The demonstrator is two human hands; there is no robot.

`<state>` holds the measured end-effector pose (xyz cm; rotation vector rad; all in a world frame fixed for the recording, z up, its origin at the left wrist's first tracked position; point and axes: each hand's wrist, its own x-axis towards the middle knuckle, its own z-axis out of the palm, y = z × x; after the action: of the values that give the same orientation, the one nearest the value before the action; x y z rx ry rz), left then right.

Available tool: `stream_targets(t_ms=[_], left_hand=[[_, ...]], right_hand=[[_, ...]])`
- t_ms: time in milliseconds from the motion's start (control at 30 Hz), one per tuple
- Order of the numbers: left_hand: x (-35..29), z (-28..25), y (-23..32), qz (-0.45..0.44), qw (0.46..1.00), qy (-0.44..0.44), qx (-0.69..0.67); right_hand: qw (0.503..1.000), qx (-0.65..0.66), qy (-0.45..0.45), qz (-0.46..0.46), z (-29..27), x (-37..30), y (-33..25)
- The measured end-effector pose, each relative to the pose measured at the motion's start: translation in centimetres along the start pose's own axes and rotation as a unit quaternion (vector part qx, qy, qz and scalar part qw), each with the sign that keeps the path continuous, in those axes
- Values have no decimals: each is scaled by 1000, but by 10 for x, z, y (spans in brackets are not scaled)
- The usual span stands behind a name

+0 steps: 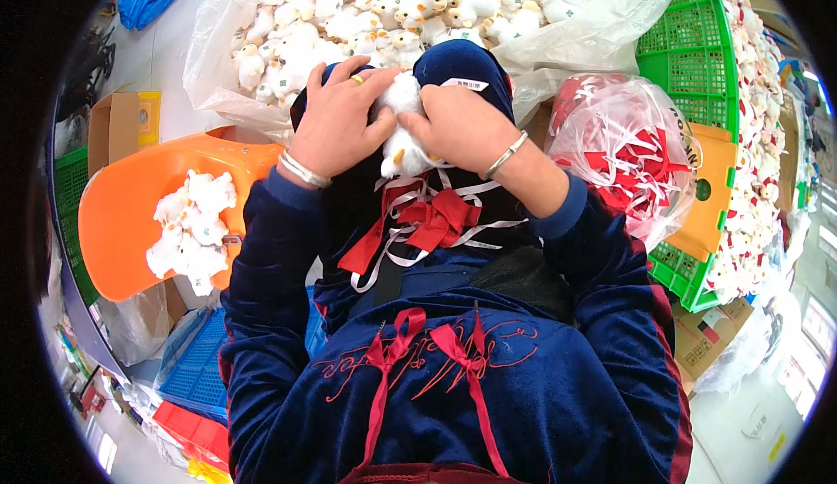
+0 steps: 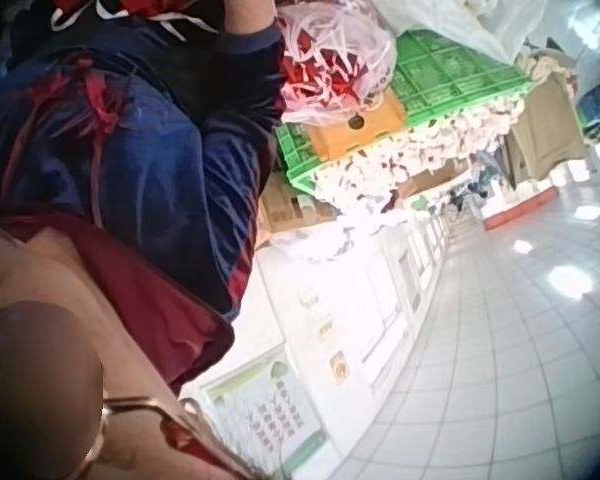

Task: The person sits on the floor and ties red ribbons around the necks of small white plush toys. They pick up each toy, wrap and knot the ribbon, then place the finished toy into a green crate.

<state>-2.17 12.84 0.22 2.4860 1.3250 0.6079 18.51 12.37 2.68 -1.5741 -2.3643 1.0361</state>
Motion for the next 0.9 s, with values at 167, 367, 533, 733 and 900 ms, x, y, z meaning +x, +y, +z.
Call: stream_targets(t_ms=[167,367,533,733,900], left_hand=[[10,4,-1,-16,997,-53,54],[5,6,-7,1,1000,0,-26],[-10,-6,-4,-81,940,154,-293],[-47,-60,44,-138,851,-19,-506],[-62,-73,66,-185,813,-145,-533]], right_hand=[[996,79,43,18,-39,-26,-13],[993,-26,-116,-14,-4,-87,-15],[978,177,-96,-57,-26,-90,1],[881,466,-74,23,-33,-104,-7],[905,412,-70,-76,-29,-101,-23]])
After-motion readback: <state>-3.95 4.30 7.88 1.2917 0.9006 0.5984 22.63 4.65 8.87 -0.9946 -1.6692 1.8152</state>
